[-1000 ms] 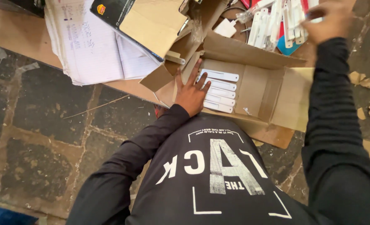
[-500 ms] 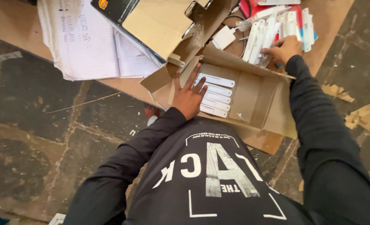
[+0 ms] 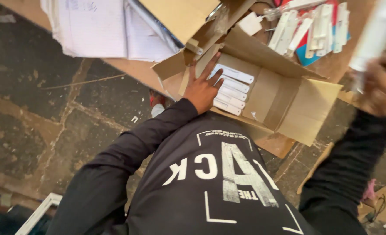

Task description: The person places multiple white plastic hinges into a cardboard box, arranging them in neat rows. The person handles the hinges one at a time, aligning them carefully within the box.

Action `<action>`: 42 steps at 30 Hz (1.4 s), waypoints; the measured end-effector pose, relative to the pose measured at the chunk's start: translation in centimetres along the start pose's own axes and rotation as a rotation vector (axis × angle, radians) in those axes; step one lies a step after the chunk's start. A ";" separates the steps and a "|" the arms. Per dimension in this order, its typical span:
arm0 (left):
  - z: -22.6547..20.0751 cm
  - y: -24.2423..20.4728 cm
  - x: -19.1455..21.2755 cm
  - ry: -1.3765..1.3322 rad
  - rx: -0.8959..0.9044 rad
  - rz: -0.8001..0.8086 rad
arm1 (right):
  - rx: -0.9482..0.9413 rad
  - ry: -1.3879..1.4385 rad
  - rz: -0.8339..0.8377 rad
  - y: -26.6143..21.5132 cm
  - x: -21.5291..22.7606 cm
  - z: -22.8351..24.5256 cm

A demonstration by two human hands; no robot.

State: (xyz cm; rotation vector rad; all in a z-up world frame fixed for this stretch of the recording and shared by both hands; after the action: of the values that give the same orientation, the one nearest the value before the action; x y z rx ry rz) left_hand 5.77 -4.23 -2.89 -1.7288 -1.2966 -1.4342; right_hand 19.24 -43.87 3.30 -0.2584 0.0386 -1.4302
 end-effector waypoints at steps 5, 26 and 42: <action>0.0 0.2 -0.2 0.028 -0.001 0.049 | 0.178 0.080 0.163 -6.3 -3.8 5.3; -0.3 0.2 -0.2 0.042 -0.004 0.033 | -0.126 0.005 0.120 -6.0 -12.6 -5.1; -2.9 2.9 -0.8 -0.029 -0.153 0.163 | 0.168 -0.996 -0.135 -7.7 -11.9 -4.3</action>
State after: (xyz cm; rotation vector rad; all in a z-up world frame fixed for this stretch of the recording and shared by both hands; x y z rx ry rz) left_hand 7.17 -8.05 -2.33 -1.9131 -1.0566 -1.4505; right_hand 9.28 -33.73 -0.91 -0.8158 -0.9194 -1.2930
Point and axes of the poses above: each hand's wrist, its own y-axis towards the middle knuckle, its own x-axis out of the back of the hand, z = x × y, the point moved 8 cm from there along y, towards the middle knuckle, and after that the axes turned 1 degree about y, right-handed, at the moved point
